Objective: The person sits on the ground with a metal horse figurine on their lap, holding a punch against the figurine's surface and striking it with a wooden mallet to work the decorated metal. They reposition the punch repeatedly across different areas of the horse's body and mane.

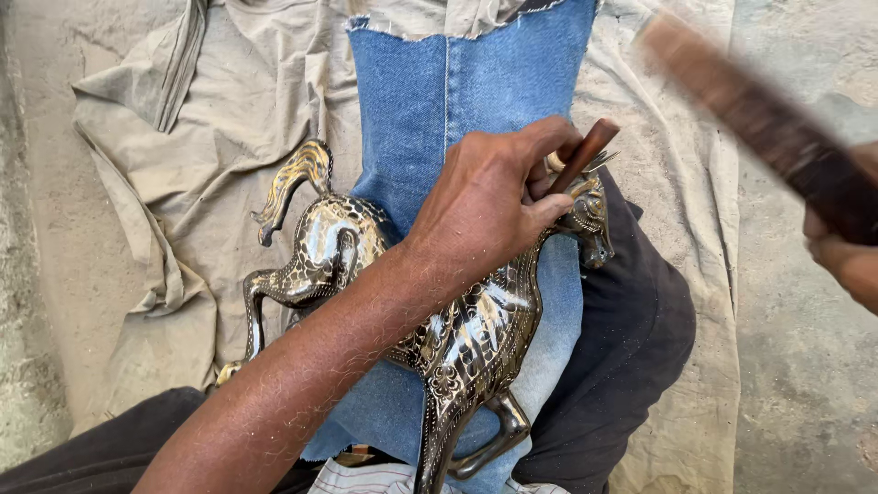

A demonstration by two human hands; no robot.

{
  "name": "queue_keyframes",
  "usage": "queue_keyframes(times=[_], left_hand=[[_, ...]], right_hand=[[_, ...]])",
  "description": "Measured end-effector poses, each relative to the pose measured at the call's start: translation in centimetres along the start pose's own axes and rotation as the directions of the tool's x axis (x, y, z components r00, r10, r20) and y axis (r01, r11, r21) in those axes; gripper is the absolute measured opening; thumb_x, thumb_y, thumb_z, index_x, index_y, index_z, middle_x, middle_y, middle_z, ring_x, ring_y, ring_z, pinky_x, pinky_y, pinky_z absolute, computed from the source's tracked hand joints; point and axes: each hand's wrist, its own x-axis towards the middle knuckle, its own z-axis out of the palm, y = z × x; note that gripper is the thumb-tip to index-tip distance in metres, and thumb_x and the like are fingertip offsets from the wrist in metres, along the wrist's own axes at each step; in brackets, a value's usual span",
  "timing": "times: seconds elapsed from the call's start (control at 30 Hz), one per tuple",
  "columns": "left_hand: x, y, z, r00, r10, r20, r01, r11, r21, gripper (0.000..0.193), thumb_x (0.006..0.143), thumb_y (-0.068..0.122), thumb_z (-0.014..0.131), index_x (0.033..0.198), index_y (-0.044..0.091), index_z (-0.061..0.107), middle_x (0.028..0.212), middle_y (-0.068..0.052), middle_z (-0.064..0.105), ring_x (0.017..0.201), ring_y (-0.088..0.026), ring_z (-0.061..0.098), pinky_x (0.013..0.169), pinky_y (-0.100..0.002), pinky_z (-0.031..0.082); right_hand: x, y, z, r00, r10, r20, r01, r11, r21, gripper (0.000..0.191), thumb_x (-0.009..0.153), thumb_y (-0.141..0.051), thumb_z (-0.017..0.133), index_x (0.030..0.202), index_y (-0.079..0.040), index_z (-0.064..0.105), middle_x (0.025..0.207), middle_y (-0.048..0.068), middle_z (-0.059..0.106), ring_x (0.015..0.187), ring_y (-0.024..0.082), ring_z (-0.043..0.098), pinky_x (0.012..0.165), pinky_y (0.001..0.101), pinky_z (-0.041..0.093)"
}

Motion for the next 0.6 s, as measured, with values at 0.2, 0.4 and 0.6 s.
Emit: queue_keyframes(times=[0.2,0.4,0.6], left_hand=[[0.1,0.6,-0.2,0.999,0.035,-0.014,-0.036,0.999,-0.026,0.040,0.080,0.015,0.086,0.115,0.010,0.068,0.075,-0.006,0.073,0.066,-0.014,0.075,0.055,-0.032,0.058],[-0.2,-0.1,-0.1,0.997,0.055,-0.046,-0.060,0.990,-0.126,0.040,0.089,0.018,0.082,0.123,0.009,0.062,0.076,-0.005,0.073,0.067,-0.012,0.075,0.056,-0.029,0.060],[-0.5,-0.2,-0.1,0.991,0.103,-0.086,-0.116,0.981,-0.158,0.044,0.087,0.015,0.084,0.125,0.010,0.061,0.076,-0.002,0.071,0.069,-0.011,0.074,0.059,-0.028,0.061]], right_hand=[[-4.1,-3.5,-3.1,0.934,-0.347,-0.086,0.326,0.925,-0.198,0.023,0.079,0.008,0.074,0.096,-0.004,0.064,0.082,0.008,0.058,0.068,0.018,0.062,0.079,0.0317,0.055],[-5.9,-8.2,-2.5,0.957,-0.216,-0.196,0.242,0.963,0.118,0.040,0.091,0.008,0.070,0.127,-0.003,0.058,0.085,0.010,0.062,0.067,0.020,0.064,0.062,0.0353,0.056],[-4.4,-5.2,-2.7,0.977,-0.122,-0.178,0.134,0.989,0.059,0.040,0.093,0.009,0.068,0.130,-0.001,0.055,0.089,0.011,0.061,0.071,0.021,0.064,0.066,0.0364,0.057]])
